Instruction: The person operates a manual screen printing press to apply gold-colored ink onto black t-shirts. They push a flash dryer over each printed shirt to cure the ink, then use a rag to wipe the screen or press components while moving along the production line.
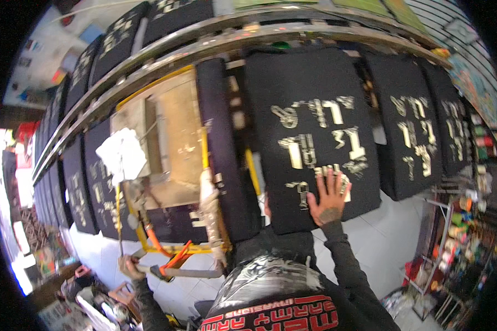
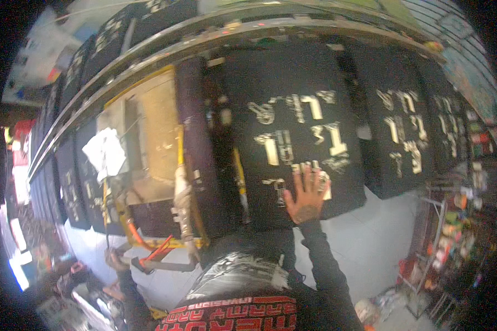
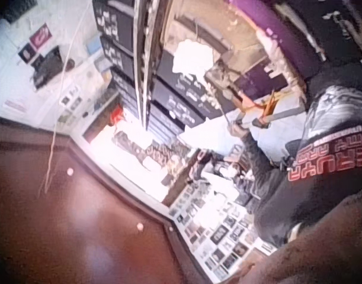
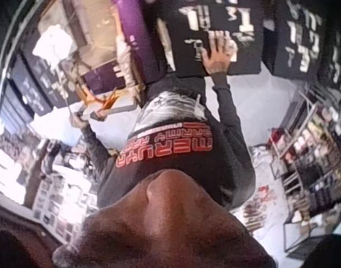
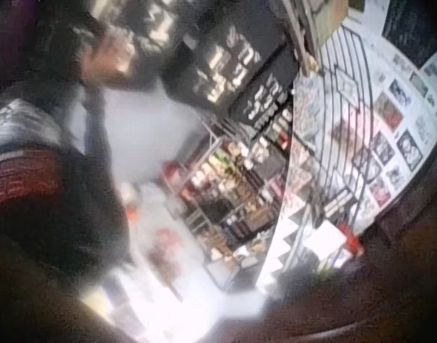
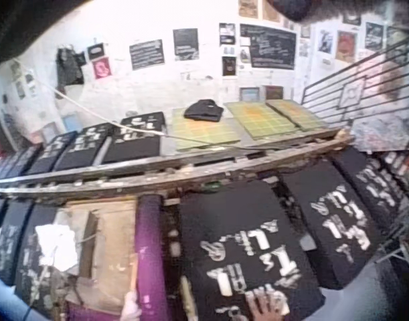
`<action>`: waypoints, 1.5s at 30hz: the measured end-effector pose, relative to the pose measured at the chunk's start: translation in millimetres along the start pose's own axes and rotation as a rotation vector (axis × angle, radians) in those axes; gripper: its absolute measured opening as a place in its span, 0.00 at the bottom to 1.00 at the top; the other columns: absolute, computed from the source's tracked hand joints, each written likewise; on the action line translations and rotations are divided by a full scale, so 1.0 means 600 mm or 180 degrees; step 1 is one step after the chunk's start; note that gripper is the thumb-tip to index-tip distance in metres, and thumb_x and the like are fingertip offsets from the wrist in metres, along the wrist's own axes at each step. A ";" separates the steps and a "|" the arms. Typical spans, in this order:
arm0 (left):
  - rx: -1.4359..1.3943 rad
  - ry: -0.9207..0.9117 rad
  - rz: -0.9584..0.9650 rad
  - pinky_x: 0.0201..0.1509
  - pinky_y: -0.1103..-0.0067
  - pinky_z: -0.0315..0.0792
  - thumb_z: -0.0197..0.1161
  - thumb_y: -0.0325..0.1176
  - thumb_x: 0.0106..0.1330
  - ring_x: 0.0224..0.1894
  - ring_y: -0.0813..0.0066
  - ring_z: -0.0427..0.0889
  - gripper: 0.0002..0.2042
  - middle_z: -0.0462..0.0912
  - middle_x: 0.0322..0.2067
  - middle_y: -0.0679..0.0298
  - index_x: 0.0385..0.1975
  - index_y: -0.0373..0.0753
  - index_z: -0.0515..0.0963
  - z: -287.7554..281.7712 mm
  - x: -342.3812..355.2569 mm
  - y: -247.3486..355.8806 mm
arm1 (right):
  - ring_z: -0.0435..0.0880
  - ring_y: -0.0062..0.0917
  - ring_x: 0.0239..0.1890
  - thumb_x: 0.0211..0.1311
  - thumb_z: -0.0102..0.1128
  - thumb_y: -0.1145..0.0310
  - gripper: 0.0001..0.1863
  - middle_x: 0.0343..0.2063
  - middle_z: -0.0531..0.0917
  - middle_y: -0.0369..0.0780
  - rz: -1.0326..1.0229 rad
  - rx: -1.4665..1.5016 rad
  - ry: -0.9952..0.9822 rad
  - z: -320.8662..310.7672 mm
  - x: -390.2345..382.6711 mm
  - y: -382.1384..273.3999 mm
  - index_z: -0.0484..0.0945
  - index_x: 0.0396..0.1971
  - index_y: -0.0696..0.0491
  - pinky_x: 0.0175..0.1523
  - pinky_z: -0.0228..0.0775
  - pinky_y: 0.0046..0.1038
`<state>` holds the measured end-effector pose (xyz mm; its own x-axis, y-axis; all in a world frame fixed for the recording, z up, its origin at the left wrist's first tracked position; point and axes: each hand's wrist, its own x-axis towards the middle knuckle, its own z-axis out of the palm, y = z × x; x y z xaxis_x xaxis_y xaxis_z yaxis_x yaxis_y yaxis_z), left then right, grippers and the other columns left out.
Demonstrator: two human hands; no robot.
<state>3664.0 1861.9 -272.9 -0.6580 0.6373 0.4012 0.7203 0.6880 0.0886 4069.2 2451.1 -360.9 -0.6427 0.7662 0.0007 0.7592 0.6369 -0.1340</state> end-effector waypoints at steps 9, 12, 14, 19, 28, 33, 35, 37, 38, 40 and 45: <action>-0.0535 -0.0031 -0.0435 0.33 0.67 0.59 0.34 0.48 0.74 0.20 0.61 0.66 0.26 0.67 0.13 0.63 0.12 0.43 0.64 0.002 0.077 0.084 | 0.57 0.47 0.75 0.66 0.58 0.63 0.30 0.69 0.67 0.51 -0.0265 0.1180 0.0468 -0.090 0.043 -0.149 0.68 0.66 0.59 0.75 0.44 0.58; -0.0557 0.0080 -0.0423 0.32 0.66 0.59 0.34 0.48 0.73 0.19 0.61 0.66 0.26 0.67 0.12 0.63 0.12 0.43 0.64 -0.002 0.078 0.088 | 0.58 0.46 0.75 0.66 0.57 0.66 0.30 0.68 0.68 0.50 -0.0004 0.1167 0.0662 -0.080 0.057 -0.137 0.67 0.67 0.60 0.76 0.45 0.55; -0.0597 0.0130 -0.0384 0.32 0.66 0.59 0.34 0.48 0.73 0.19 0.61 0.66 0.26 0.66 0.12 0.63 0.12 0.43 0.63 0.003 0.076 0.090 | 0.58 0.46 0.75 0.66 0.56 0.67 0.30 0.69 0.67 0.49 0.0123 0.1061 0.0690 -0.051 0.051 -0.107 0.67 0.67 0.59 0.76 0.46 0.54; -0.0683 0.0250 -0.0404 0.31 0.66 0.59 0.34 0.49 0.73 0.19 0.62 0.65 0.26 0.66 0.12 0.63 0.12 0.43 0.63 0.015 0.067 0.085 | 0.52 0.43 0.77 0.72 0.51 0.59 0.32 0.73 0.62 0.45 0.0115 0.0251 0.0173 -0.008 0.019 -0.050 0.62 0.71 0.57 0.77 0.40 0.55; -0.0643 0.0330 -0.0445 0.31 0.67 0.59 0.32 0.52 0.72 0.21 0.61 0.64 0.28 0.65 0.13 0.61 0.13 0.41 0.65 0.026 0.048 0.057 | 0.49 0.42 0.78 0.71 0.52 0.52 0.34 0.74 0.59 0.43 -0.0132 0.0102 -0.0062 0.002 -0.026 -0.017 0.62 0.72 0.53 0.77 0.36 0.57; -0.0563 0.0372 -0.0330 0.31 0.67 0.59 0.32 0.52 0.73 0.21 0.62 0.64 0.28 0.65 0.13 0.61 0.13 0.41 0.64 0.034 0.041 0.035 | 0.45 0.47 0.78 0.71 0.52 0.53 0.33 0.76 0.54 0.42 -0.0033 -0.0017 0.0116 0.006 0.003 -0.001 0.62 0.72 0.47 0.77 0.36 0.58; -0.0584 0.0387 -0.0357 0.32 0.66 0.59 0.33 0.51 0.73 0.21 0.62 0.64 0.28 0.65 0.13 0.61 0.13 0.41 0.63 0.036 0.041 0.039 | 0.46 0.47 0.78 0.71 0.52 0.53 0.33 0.76 0.55 0.42 -0.0011 -0.0017 0.0028 0.008 -0.027 0.002 0.62 0.73 0.47 0.77 0.36 0.58; -0.0832 0.0378 -0.0555 0.32 0.66 0.58 0.33 0.51 0.73 0.21 0.62 0.64 0.27 0.64 0.13 0.61 0.13 0.41 0.63 0.033 0.052 0.058 | 0.49 0.48 0.77 0.70 0.54 0.55 0.30 0.74 0.59 0.43 0.0022 0.0095 0.0143 0.007 -0.036 0.004 0.67 0.69 0.49 0.77 0.39 0.56; -0.0817 0.0379 -0.0610 0.32 0.66 0.58 0.34 0.50 0.73 0.21 0.62 0.64 0.27 0.64 0.13 0.61 0.13 0.41 0.63 0.033 0.053 0.062 | 0.50 0.48 0.77 0.70 0.54 0.56 0.29 0.74 0.60 0.43 0.0004 0.0242 0.0262 0.003 -0.036 0.004 0.68 0.68 0.50 0.77 0.41 0.56; -0.0793 0.0380 -0.0716 0.33 0.66 0.58 0.34 0.50 0.73 0.20 0.62 0.63 0.27 0.64 0.13 0.62 0.13 0.41 0.63 0.035 0.055 0.068 | 0.55 0.47 0.76 0.70 0.54 0.61 0.25 0.71 0.66 0.45 -0.0011 0.1098 0.0637 -0.007 -0.033 0.003 0.73 0.64 0.53 0.76 0.44 0.53; -0.0814 0.0419 -0.0550 0.31 0.66 0.58 0.35 0.49 0.72 0.20 0.62 0.64 0.26 0.64 0.13 0.62 0.13 0.41 0.63 0.026 0.037 0.056 | 0.60 0.38 0.75 0.75 0.41 0.55 0.28 0.70 0.66 0.48 0.1301 0.7250 -0.0091 -0.137 -0.006 -0.112 0.67 0.66 0.57 0.74 0.56 0.45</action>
<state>3670.2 1904.7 -275.3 -0.7532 0.4570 0.4731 0.6433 0.6619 0.3847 4028.8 2412.4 -270.3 -0.5566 0.7700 -0.3120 -0.4913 -0.6079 -0.6238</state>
